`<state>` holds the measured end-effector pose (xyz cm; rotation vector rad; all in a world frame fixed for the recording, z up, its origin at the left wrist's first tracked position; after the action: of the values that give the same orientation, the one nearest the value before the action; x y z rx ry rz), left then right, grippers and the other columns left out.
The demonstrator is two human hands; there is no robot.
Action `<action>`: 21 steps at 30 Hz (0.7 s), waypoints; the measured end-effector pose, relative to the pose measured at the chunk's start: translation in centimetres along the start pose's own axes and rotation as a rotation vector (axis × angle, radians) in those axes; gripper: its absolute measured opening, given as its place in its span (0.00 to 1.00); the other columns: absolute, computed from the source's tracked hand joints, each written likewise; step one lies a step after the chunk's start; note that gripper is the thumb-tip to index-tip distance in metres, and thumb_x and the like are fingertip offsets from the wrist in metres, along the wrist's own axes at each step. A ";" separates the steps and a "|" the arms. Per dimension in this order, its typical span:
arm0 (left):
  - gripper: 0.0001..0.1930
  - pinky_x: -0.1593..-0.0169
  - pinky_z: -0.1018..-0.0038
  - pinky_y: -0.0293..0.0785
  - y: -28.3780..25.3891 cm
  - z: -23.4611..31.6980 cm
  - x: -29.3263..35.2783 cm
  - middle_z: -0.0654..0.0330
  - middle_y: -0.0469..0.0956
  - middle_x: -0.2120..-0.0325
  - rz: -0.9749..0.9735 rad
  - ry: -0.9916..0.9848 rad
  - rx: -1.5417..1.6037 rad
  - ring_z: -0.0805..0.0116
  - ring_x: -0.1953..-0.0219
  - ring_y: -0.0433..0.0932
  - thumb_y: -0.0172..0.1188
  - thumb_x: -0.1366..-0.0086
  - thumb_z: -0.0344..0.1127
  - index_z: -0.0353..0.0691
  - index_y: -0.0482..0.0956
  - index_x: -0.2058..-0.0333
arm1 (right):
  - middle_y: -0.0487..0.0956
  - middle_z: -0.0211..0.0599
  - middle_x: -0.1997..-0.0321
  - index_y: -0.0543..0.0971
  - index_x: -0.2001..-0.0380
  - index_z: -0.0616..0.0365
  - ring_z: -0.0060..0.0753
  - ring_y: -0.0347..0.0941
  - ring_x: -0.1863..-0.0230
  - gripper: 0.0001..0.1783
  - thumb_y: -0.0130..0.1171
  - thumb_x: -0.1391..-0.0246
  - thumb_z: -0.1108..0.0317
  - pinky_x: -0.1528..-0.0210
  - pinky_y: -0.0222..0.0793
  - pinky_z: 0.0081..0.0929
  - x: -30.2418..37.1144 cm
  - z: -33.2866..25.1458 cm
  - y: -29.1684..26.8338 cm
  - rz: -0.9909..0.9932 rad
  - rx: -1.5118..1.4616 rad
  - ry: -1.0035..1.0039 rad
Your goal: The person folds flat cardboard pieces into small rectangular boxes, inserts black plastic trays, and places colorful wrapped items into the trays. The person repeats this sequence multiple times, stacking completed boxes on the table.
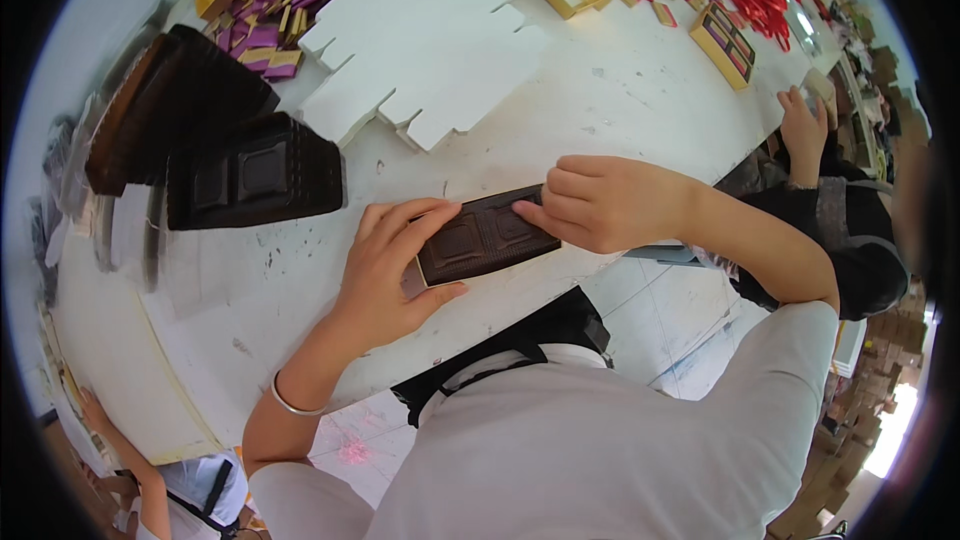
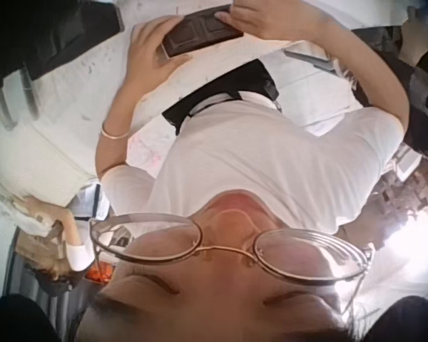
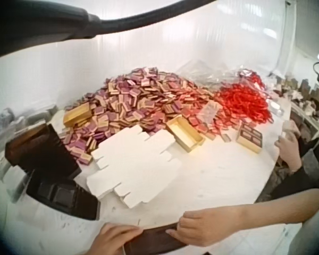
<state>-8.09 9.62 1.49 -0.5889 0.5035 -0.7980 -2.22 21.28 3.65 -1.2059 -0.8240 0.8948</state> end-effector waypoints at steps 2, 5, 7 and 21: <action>0.36 0.46 0.64 0.65 -0.2 -0.2 0.2 0.58 0.71 0.49 0.013 -0.020 -0.015 0.55 0.50 0.66 0.71 0.53 0.40 0.41 0.69 0.43 | 0.72 0.45 0.52 0.78 0.56 0.67 0.38 0.69 0.50 0.23 0.59 0.53 0.62 0.46 0.66 0.35 -0.1 0.7 -0.6 -0.006 -0.092 0.066; 0.37 0.46 0.64 0.65 -0.3 0.4 0.1 0.56 0.72 0.49 0.050 -0.003 -0.049 0.54 0.51 0.67 0.71 0.53 0.41 0.39 0.69 0.43 | 0.55 0.51 0.30 0.74 0.50 0.69 0.45 0.52 0.30 0.41 0.53 0.51 0.38 0.31 0.47 0.48 0.3 -1.1 -0.1 0.027 -0.159 0.189; 0.38 0.46 0.63 0.65 0.0 0.5 -0.1 0.51 0.73 0.50 0.035 0.003 -0.076 0.51 0.51 0.68 0.74 0.56 0.41 0.36 0.70 0.45 | 0.59 0.55 0.33 0.64 0.42 0.73 0.49 0.54 0.31 0.50 0.42 0.49 0.32 0.32 0.48 0.50 1.3 -1.3 2.3 0.124 -0.280 0.332; 0.36 0.47 0.62 0.59 0.5 0.9 -1.3 0.57 0.74 0.59 0.088 -0.083 -0.168 0.56 0.54 0.69 0.75 0.57 0.40 0.39 0.71 0.49 | 0.79 0.37 0.60 0.78 0.58 0.63 0.29 0.74 0.60 0.11 0.57 0.44 0.74 0.57 0.69 0.25 5.3 26.3 0.7 0.917 -0.573 0.910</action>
<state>-8.09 11.19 2.08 -0.7470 0.5200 -0.6490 -23.58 36.96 7.67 -2.3256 0.3055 0.6711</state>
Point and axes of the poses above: each hand's wrist, its own x-axis away from the middle knuckle, its own y-axis out of the palm, z = x × y, the point moved 10 cm from there along -x, towards the middle knuckle
